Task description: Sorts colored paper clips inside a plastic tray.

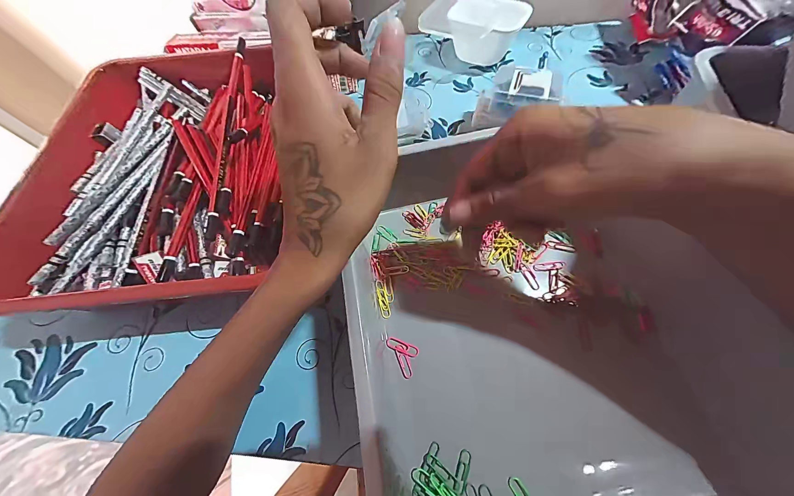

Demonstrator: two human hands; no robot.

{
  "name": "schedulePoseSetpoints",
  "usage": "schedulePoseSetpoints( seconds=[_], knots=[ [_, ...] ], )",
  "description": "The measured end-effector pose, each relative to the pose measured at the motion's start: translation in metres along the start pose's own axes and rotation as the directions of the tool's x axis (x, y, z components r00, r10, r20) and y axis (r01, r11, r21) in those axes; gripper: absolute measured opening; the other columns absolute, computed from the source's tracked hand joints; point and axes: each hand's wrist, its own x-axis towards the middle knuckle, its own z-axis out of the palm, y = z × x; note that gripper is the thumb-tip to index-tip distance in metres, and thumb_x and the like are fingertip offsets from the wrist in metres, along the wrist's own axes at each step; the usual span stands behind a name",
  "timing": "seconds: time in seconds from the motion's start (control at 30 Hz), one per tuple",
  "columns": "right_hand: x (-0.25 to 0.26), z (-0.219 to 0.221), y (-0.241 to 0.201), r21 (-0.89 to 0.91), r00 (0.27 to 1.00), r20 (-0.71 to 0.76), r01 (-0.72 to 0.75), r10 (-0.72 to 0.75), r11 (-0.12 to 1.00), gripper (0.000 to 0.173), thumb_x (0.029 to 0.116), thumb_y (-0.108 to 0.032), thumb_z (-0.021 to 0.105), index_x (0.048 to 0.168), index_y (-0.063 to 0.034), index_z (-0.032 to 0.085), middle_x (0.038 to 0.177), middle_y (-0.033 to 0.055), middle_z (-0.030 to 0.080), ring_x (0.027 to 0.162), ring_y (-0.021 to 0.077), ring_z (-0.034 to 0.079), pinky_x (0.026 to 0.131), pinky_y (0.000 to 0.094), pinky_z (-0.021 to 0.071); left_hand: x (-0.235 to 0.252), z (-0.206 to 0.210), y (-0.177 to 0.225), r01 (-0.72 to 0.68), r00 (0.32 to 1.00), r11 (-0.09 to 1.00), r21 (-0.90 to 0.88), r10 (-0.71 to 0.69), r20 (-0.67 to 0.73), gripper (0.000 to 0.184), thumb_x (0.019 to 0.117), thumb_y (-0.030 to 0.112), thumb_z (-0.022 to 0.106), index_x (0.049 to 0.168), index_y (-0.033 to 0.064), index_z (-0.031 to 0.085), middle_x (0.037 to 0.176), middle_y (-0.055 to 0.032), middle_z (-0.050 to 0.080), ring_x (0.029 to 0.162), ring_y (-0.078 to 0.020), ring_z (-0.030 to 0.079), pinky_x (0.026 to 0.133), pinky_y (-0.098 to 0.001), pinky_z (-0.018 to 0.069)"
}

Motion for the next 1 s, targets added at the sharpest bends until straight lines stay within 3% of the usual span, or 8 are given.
schedulePoseSetpoints(
  seconds=[0.1,0.23,0.33,0.47,0.6,0.8,0.93,1.0],
  knots=[
    [0.004,0.007,0.002,0.160,0.955,0.250,0.125,-0.163,0.979,0.028,0.1087,-0.015,0.049,0.102,-0.0038,0.073,0.076,-0.0041,0.072,0.049,-0.0023,0.059,0.043,0.0137,0.0506,-0.003,0.004,-0.001,-0.048,0.999,0.998,0.042,0.048,-0.005,0.037,0.1063,0.028,0.053,0.127,-0.0028,0.051,0.109,-0.0050,0.060,0.077,0.0010,0.055,0.065,-0.0160,0.0455],
    [0.018,0.017,0.022,-0.263,0.971,-0.101,0.186,-0.218,0.947,0.017,0.1016,-0.010,0.058,0.098,-0.0060,0.074,0.077,-0.0026,0.066,0.062,-0.0025,0.054,0.057,0.0153,0.0439,-0.005,0.004,-0.001,0.027,0.994,0.990,0.140,-0.041,0.097,0.044,0.1066,0.036,0.050,0.134,0.0023,0.049,0.116,-0.0054,0.058,0.085,-0.0003,0.057,0.070,-0.0172,0.0471],
    [0.028,0.028,0.029,-0.399,0.938,-0.159,0.223,-0.307,0.889,0.014,0.0976,-0.012,0.061,0.097,-0.0078,0.075,0.081,0.0007,0.068,0.067,0.0056,0.057,0.061,0.0265,0.0472,-0.006,0.005,0.000,0.036,0.986,0.983,0.179,-0.064,0.151,0.049,0.1065,0.038,0.050,0.139,0.0011,0.047,0.114,-0.0077,0.059,0.083,-0.0017,0.057,0.070,-0.0185,0.0463],
    [0.041,0.052,0.023,-0.506,0.959,-0.163,0.120,-0.231,0.854,0.007,0.0950,-0.010,0.064,0.096,-0.0075,0.071,0.089,0.0101,0.069,0.085,0.0275,0.068,0.069,0.0488,0.0529,-0.007,0.005,-0.003,0.009,0.984,0.981,0.193,-0.043,0.172,0.053,0.1055,0.039,0.051,0.141,0.0006,0.047,0.119,-0.0111,0.060,0.090,-0.0063,0.060,0.076,-0.0207,0.0490],
    [0.046,0.052,0.029,-0.436,0.969,-0.121,0.143,-0.216,0.888,0.010,0.0934,-0.010,0.068,0.102,-0.0056,0.072,0.094,0.0119,0.068,0.089,0.0279,0.068,0.073,0.0495,0.0544,-0.008,0.006,0.000,-0.015,0.983,0.980,0.200,-0.023,0.185,0.049,0.1048,0.035,0.052,0.139,0.0009,0.049,0.126,-0.0152,0.061,0.100,-0.0122,0.061,0.081,-0.0249,0.0488],
    [0.045,0.045,0.048,-0.368,0.957,-0.082,0.230,-0.277,0.901,0.007,0.0928,-0.012,0.068,0.096,-0.0061,0.071,0.081,0.0048,0.069,0.075,0.0187,0.068,0.066,0.0435,0.0562,-0.010,0.006,0.003,-0.006,0.982,0.984,0.178,-0.027,0.185,0.045,0.1042,0.034,0.056,0.137,0.0032,0.052,0.127,-0.0143,0.060,0.095,-0.0109,0.064,0.074,-0.0229,0.0514],
    [0.039,0.044,0.040,-0.429,0.941,-0.105,0.248,-0.320,0.869,0.009,0.0905,-0.010,0.065,0.096,-0.0022,0.067,0.085,0.0082,0.065,0.082,0.0223,0.066,0.068,0.0443,0.0540,-0.011,0.007,0.004,-0.033,0.983,0.987,0.154,0.005,0.183,0.044,0.1043,0.033,0.056,0.137,0.0032,0.053,0.130,-0.0147,0.059,0.094,-0.0116,0.065,0.073,-0.0237,0.0524],
    [0.037,0.041,0.034,-0.419,0.929,-0.159,0.243,-0.334,0.875,0.007,0.0850,-0.010,0.064,0.089,-0.0053,0.062,0.074,0.0027,0.058,0.069,0.0152,0.058,0.060,0.0371,0.0462,-0.012,0.006,0.004,-0.047,0.983,0.989,0.141,0.021,0.182,0.044,0.1041,0.031,0.057,0.137,0.0022,0.053,0.132,-0.0150,0.058,0.095,-0.0105,0.065,0.073,-0.0223,0.0525]
  ],
)
